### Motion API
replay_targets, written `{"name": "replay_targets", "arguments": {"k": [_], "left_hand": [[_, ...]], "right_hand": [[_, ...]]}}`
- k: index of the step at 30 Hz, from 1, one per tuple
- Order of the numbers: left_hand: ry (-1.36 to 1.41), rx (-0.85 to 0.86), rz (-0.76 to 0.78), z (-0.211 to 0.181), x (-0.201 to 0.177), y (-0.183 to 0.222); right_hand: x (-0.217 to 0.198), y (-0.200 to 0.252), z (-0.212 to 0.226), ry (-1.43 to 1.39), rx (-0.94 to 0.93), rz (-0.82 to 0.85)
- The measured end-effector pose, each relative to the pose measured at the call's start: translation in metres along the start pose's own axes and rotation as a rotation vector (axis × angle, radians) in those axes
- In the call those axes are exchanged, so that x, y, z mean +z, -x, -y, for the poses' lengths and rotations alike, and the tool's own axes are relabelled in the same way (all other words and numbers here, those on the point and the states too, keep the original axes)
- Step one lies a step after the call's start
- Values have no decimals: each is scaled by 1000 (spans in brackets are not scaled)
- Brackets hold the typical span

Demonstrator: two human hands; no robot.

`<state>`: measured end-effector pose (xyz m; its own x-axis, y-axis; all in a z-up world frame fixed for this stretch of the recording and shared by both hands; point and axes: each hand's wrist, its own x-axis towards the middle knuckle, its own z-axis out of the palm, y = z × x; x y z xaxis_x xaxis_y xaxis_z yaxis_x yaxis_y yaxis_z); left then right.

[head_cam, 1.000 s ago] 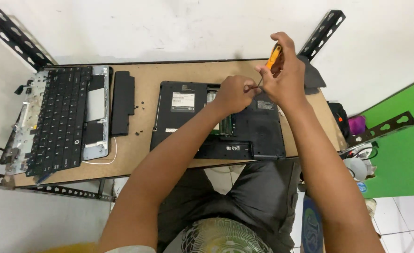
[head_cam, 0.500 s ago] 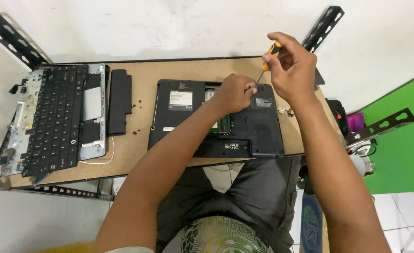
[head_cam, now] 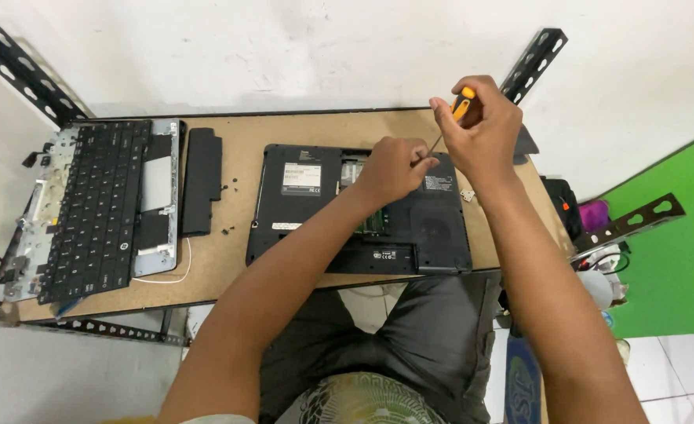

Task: Disassembling a laptop to access internal components using a screwdriver and prying tools

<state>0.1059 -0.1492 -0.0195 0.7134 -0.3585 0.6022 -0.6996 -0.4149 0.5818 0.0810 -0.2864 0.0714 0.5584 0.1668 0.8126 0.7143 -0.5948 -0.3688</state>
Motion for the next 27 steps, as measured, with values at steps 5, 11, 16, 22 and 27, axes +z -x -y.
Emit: {"name": "replay_targets", "arguments": {"k": [5,11,16,22,27], "left_hand": [[16,-16,26,20,1,-5],[4,-2,87,17,-3,-4],[11,13,97,8,-5,-7],[83,-34,-58,-4,-6,-5],[11,-56,19,9,-6,-7]], "right_hand": [[-14,-11,21,-116,-12,194],[-20,-17,12,-333,203,303],[-18,-18,12,-252,194,242],[-5,-9,6,-310,283,158],[-14,-17,10,-372,294,280]]}}
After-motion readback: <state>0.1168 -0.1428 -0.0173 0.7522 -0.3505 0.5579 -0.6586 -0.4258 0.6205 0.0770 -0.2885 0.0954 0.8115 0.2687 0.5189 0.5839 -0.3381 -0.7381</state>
